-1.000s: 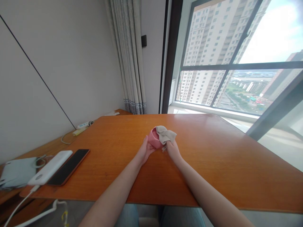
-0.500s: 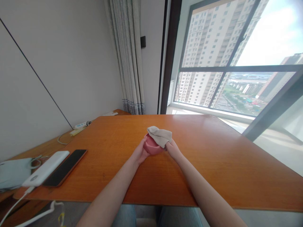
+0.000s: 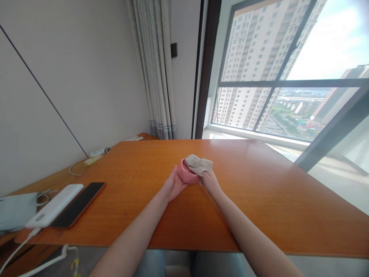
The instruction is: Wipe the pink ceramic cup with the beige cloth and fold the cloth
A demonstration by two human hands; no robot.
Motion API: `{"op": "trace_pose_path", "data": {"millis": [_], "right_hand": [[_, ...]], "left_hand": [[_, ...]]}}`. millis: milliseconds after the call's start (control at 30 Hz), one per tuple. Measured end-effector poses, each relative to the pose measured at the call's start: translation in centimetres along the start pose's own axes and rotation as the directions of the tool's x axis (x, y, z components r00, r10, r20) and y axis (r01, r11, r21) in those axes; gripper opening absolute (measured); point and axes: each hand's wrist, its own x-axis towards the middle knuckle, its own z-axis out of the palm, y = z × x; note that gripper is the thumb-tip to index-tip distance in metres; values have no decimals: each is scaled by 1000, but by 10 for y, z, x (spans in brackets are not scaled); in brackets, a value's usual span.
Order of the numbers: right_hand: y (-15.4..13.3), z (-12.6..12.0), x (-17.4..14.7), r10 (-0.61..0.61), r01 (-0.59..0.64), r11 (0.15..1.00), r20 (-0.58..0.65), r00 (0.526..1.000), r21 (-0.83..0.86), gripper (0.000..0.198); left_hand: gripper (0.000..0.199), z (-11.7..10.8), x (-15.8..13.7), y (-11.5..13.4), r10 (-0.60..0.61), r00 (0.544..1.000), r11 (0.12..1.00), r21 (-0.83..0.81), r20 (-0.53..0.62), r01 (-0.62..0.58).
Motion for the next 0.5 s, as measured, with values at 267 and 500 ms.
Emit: {"op": "trace_pose_path", "data": {"millis": [267, 500], "right_hand": [[-18, -15, 2, 147, -151, 988, 128, 981, 25, 12], [-20, -11, 2, 140, -145, 989, 153, 978, 22, 17]], "left_hand": [[55, -4, -7, 4, -241, 970, 962, 126, -15, 241], [44, 0, -4, 0, -117, 989, 989, 78, -86, 124]]}}
